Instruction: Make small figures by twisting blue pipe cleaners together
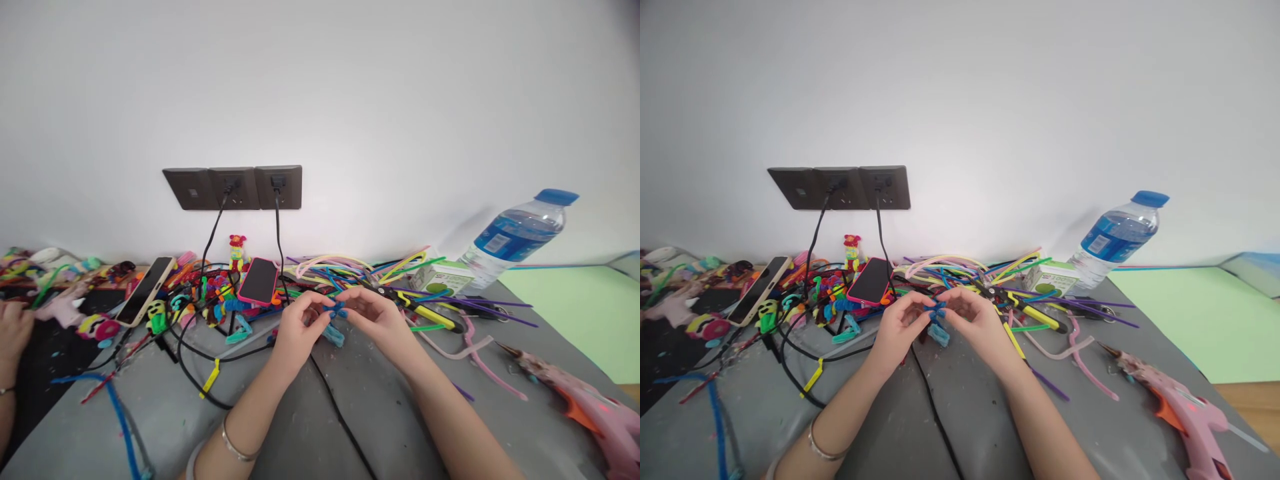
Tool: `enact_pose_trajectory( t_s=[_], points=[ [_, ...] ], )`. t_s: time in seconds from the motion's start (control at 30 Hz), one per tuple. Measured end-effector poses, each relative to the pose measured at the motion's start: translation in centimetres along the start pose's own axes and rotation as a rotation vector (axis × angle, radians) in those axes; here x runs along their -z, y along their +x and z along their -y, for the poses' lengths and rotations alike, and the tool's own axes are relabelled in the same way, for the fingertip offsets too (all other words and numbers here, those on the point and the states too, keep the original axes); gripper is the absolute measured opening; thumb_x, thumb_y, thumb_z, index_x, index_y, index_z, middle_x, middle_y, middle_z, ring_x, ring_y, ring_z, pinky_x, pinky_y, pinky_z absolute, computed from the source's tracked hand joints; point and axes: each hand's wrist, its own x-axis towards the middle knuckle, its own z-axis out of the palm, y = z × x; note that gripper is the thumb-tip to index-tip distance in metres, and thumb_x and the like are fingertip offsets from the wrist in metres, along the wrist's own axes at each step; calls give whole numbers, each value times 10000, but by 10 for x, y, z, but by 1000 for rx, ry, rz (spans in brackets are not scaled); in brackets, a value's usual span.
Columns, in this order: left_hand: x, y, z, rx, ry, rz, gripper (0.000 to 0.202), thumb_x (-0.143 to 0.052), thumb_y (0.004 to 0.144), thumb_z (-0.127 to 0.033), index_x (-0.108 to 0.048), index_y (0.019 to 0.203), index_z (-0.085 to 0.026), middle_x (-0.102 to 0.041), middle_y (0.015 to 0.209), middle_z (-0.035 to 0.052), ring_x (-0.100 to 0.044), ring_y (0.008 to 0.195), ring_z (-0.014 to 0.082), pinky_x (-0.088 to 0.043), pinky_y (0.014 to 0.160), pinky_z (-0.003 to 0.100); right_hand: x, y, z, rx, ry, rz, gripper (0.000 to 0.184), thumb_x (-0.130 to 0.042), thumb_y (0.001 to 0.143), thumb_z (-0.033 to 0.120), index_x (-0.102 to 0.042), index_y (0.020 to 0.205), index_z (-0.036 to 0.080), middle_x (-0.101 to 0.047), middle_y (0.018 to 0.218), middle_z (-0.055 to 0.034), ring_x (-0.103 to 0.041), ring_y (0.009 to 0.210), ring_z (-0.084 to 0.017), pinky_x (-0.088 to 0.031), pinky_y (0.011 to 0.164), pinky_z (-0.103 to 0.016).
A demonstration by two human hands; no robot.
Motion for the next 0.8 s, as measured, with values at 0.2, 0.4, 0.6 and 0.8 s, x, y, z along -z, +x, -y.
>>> enact_pose_trajectory(
  t_s=[0.2, 0.4, 0.6, 0.8],
  points=[
    [-1, 1, -3, -6, 5, -7, 140, -608, 810, -204, -675, 927, -171, -682, 923, 58, -602, 759, 148, -479, 685, 239, 1, 1, -4, -17, -47, -29, 235, -708, 776, 380, -679, 920, 197, -700, 847, -49, -650, 765, -182, -544, 721, -323],
    [0, 1, -3, 41, -11, -37, 161, -638, 809, -264, -710, 913, -166, -717, 877, 66, -647, 802, 183, -504, 716, 270, 2, 0, -2, -9, -90, -60, 214, -708, 774, 371, -680, 892, 194, -705, 821, -49, -649, 750, -185, -539, 704, -321],
    [1, 2, -5, 63, -49, -109, 136, -684, 759, -235, -757, 848, -165, -757, 845, 67, -675, 788, 191, -527, 745, 297, 1, 1, -4, 33, -150, -120, 215, -713, 768, 397, -694, 832, 192, -703, 773, -51, -638, 699, -185, -525, 634, -307],
    [-3, 1, -3, 62, -173, -147, 108, -722, 721, -232, -760, 798, -168, -771, 867, 74, -709, 861, 213, -549, 847, 344, -3, -2, -3, 23, -79, -150, 216, -718, 761, 397, -675, 826, 196, -698, 725, -40, -660, 662, -184, -553, 636, -315]
  ],
)
